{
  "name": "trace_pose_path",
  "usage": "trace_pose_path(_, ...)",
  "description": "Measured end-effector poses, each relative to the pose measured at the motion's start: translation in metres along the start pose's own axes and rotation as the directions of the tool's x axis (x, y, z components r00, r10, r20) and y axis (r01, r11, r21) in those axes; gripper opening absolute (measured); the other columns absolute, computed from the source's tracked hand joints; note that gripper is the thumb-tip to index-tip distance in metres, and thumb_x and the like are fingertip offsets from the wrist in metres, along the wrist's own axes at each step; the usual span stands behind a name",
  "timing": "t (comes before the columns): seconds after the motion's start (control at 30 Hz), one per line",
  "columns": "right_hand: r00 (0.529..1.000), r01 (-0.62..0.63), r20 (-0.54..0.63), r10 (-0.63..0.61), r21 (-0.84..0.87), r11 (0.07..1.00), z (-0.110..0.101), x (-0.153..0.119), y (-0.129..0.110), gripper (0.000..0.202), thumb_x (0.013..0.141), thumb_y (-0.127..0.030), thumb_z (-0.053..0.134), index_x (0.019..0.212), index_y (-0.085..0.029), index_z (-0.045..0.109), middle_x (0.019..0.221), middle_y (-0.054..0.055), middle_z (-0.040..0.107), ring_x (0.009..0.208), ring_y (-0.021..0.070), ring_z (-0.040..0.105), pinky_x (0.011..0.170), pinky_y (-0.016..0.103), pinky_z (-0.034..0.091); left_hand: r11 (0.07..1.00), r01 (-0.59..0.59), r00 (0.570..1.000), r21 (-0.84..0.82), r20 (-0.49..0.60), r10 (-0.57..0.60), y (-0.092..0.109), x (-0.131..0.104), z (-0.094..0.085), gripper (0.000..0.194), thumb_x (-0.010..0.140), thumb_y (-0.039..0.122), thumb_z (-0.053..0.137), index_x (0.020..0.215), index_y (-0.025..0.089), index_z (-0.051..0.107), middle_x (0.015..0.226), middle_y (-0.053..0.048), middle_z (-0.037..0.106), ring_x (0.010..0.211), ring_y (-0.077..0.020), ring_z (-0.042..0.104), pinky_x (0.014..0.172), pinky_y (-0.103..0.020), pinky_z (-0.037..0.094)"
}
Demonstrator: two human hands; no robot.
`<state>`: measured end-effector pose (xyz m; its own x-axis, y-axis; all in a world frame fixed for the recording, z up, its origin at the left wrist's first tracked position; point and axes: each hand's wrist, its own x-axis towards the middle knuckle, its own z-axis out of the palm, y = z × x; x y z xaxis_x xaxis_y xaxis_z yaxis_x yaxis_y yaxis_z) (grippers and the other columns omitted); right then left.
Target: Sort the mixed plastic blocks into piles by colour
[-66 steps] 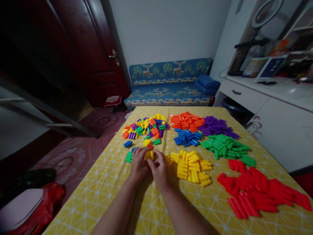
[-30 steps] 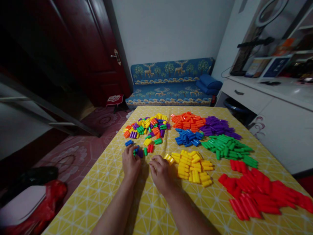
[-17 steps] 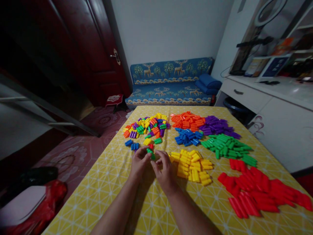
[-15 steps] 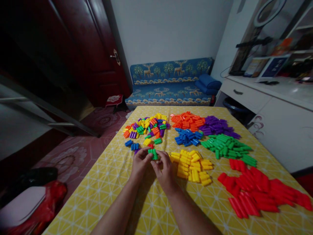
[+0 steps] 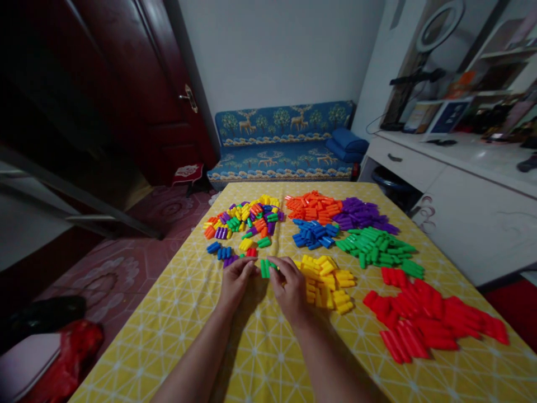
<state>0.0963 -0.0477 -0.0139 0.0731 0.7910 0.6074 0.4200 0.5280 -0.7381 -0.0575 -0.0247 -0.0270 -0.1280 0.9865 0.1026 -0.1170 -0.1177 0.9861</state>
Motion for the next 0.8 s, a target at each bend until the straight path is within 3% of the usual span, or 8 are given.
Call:
trace_pose_path(0.1,0.959,-0.141,-0.249,0.134,-0.012,0.990,-0.029,0.017,0.013,0.026,0.088,-0.030,0.056,0.110,-0.019,0.066,0.094,0.008,0.068,0.078,0.0166,0.064,0.068,0.028,0.053,1.000,0.006,1.000,-0.003,-0.025,-0.006,-0.001,0.001,-0.001,0.027,0.075,0.039,0.069,0.089,0.015,0.073,0.063,-0.002,0.069,0.058,-0.0137,0.063,0.062,-0.025,0.051)
trace_pose_path(0.23,0.738,-0.289,-0.598,0.312,0.139,0.947,-0.080,0.035,0.052,0.050,0.080,-0.037,0.062,0.126,-0.016,0.054,0.101,0.008,0.062,0.068,0.0135,0.063,0.064,0.029,0.055,1.000,0.010,0.999,0.016,-0.039,-0.010,-0.005,0.003,-0.001,0.028,0.074,0.040,0.070,0.087,0.015,0.073,0.063,-0.002,0.068,0.057,-0.0140,0.062,0.059,-0.025,0.050)
trace_pose_path(0.3,0.644,-0.296,-0.686,0.340,0.186,0.937,-0.104,0.038,0.075,0.063,0.072,-0.035,0.067,0.130,-0.017,0.048,0.113,0.011,0.058,0.075,0.0155,0.066,0.070,0.033,0.056,0.999,0.005,1.000,0.034,-0.030,-0.004,-0.006,0.004,-0.001,0.028,0.074,0.040,0.070,0.087,0.015,0.073,0.063,-0.002,0.068,0.057,-0.0140,0.062,0.059,-0.025,0.050)
trace_pose_path(0.37,0.586,-0.311,-0.712,0.386,0.243,0.919,-0.123,0.038,0.094,0.076,0.065,-0.032,0.071,0.134,-0.017,0.043,0.121,0.014,0.054,0.084,0.0185,0.068,0.076,0.035,0.057,0.998,0.003,0.999,0.058,-0.032,-0.001,-0.005,0.004,-0.001,0.028,0.074,0.040,0.069,0.086,0.015,0.073,0.064,-0.002,0.069,0.057,-0.0145,0.062,0.059,-0.026,0.050)
trace_pose_path(0.5,0.573,-0.341,-0.662,0.484,0.344,0.875,-0.140,0.035,0.110,0.094,0.059,-0.028,0.074,0.143,-0.013,0.034,0.130,0.022,0.051,0.099,0.0237,0.067,0.083,0.036,0.054,0.991,-0.022,0.998,0.128,-0.061,0.030,-0.002,0.004,-0.001,0.026,0.073,0.038,0.070,0.085,0.015,0.074,0.072,-0.005,0.072,0.066,-0.0170,0.066,0.064,-0.027,0.051)
trace_pose_path(0.63,0.574,-0.383,-0.673,0.467,0.283,0.879,-0.137,0.036,0.105,0.092,0.063,-0.031,0.075,0.144,-0.009,0.036,0.128,0.028,0.053,0.093,0.0257,0.068,0.076,0.037,0.055,0.980,-0.047,0.997,0.191,-0.049,0.057,-0.002,0.003,-0.001,0.024,0.077,0.035,0.066,0.088,0.016,0.074,0.076,-0.006,0.073,0.070,-0.0183,0.067,0.066,-0.028,0.052)
trace_pose_path(0.8,0.633,-0.360,-0.696,0.338,0.123,0.925,-0.120,0.036,0.089,0.079,0.071,-0.033,0.066,0.142,-0.011,0.037,0.104,0.017,0.066,0.086,0.0258,0.068,0.078,0.045,0.055,0.881,-0.271,0.962,0.387,0.073,0.263,-0.005,0.004,-0.001,0.017,0.083,0.025,0.059,0.091,0.018,0.073,0.090,-0.008,0.072,0.085,-0.0203,0.067,0.079,-0.034,0.053)
